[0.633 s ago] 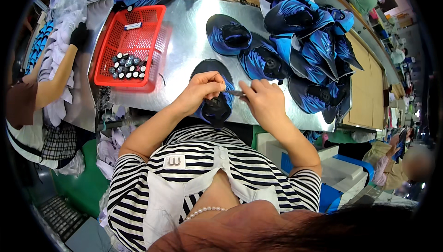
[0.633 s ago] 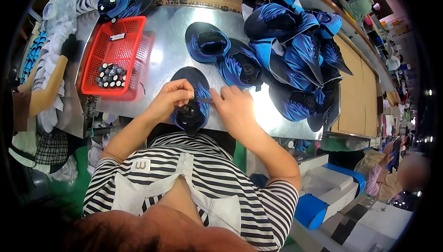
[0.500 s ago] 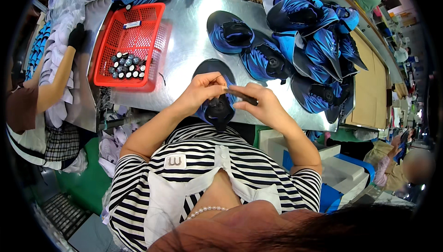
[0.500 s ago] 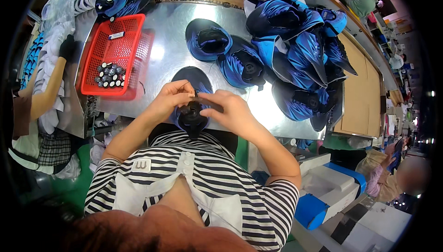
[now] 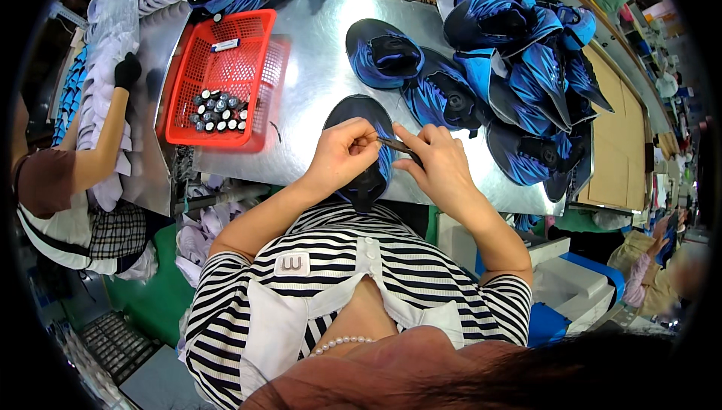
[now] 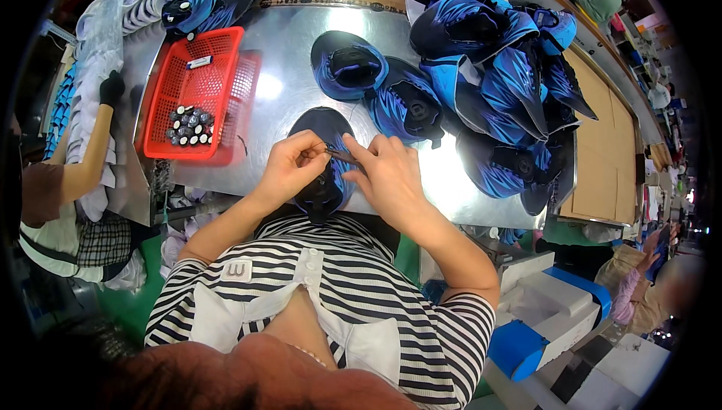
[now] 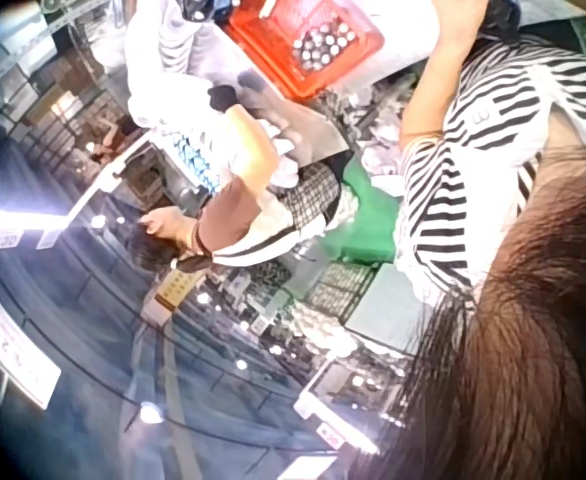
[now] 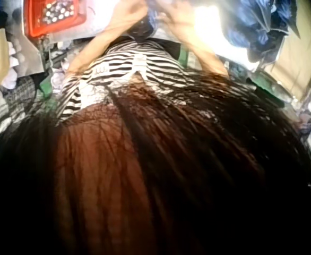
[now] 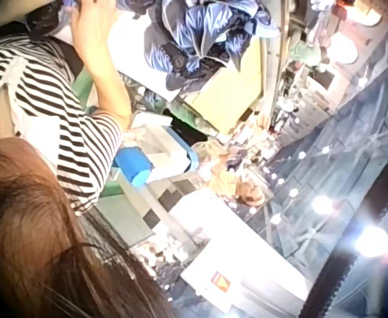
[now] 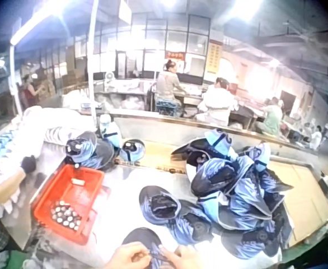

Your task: The person uses a small metal hook tool to pull tabs through blue and black shoe upper components and attaches small white circular buttons from a red basket.

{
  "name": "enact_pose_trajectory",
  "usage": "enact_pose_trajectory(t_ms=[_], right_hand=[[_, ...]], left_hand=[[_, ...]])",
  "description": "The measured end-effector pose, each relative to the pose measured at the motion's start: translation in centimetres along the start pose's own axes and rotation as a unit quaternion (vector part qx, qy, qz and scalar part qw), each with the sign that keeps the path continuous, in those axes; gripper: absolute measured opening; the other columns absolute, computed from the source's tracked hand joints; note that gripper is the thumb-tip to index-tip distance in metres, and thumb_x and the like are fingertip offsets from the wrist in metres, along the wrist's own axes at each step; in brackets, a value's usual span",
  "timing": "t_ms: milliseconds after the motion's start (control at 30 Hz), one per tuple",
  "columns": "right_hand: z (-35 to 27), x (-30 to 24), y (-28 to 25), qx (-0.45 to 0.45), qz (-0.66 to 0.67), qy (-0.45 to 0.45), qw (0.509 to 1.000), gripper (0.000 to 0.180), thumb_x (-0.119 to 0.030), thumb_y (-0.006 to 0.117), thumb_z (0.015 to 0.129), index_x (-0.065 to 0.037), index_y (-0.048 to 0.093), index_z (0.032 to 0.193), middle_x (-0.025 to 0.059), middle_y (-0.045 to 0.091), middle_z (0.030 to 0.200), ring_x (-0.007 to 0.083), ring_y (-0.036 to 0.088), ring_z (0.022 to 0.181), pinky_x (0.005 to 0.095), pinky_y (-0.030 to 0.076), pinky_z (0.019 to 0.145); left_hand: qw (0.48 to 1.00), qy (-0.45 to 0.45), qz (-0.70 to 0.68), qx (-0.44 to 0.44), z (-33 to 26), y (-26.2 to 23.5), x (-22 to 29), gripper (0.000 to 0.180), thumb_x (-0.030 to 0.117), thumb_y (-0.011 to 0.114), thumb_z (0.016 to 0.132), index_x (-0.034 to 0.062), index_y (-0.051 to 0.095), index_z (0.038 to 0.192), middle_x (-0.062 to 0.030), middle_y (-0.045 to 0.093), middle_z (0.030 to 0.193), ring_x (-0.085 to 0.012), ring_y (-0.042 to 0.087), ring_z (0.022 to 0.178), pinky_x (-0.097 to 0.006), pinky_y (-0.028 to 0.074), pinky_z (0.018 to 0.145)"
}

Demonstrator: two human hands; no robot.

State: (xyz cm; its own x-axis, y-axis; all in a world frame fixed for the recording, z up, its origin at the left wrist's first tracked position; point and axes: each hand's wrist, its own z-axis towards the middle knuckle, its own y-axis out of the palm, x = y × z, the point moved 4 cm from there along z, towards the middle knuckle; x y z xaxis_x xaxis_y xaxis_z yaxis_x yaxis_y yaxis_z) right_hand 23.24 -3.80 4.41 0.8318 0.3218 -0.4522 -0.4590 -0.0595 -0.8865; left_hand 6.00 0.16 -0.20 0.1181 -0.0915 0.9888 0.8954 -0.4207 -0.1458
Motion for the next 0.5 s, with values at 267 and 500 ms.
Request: enact_pose_trajectory(t_ms=[267, 500], right_hand=[[-0.3, -1.0, 0.3, 0.080, -0.146, -0.044, 0.985, 0.037, -0.021, 0.069, 0.079, -0.011, 0.063, 0.114, 0.0040, 0.052, 0.077, 0.0225, 0.052, 0.071, 0.0348, 0.042, 0.057], [1.5, 3.4, -0.2, 0.142, -0.148, -0.153, 0.967, 0.015, -0.010, 0.066, 0.074, -0.009, 0.056, 0.084, 0.0042, 0.050, 0.073, 0.0228, 0.052, 0.066, 0.0344, 0.042, 0.054]], left_hand=[[0.996, 0.027, 0.068, 0.043, -0.3, 0.7, 1.0, 0.011, 0.008, 0.064, 0.084, 0.0011, 0.056, 0.080, 0.0009, 0.048, 0.064, -0.0051, 0.043, 0.055, -0.022, 0.033, 0.049], [0.884, -0.189, -0.398, -0.155, -1.1, -2.1, 0.2, 0.020, 0.021, 0.056, 0.096, 0.0026, 0.058, 0.089, 0.0085, 0.038, 0.059, -0.0017, 0.029, 0.050, -0.021, 0.022, 0.045]])
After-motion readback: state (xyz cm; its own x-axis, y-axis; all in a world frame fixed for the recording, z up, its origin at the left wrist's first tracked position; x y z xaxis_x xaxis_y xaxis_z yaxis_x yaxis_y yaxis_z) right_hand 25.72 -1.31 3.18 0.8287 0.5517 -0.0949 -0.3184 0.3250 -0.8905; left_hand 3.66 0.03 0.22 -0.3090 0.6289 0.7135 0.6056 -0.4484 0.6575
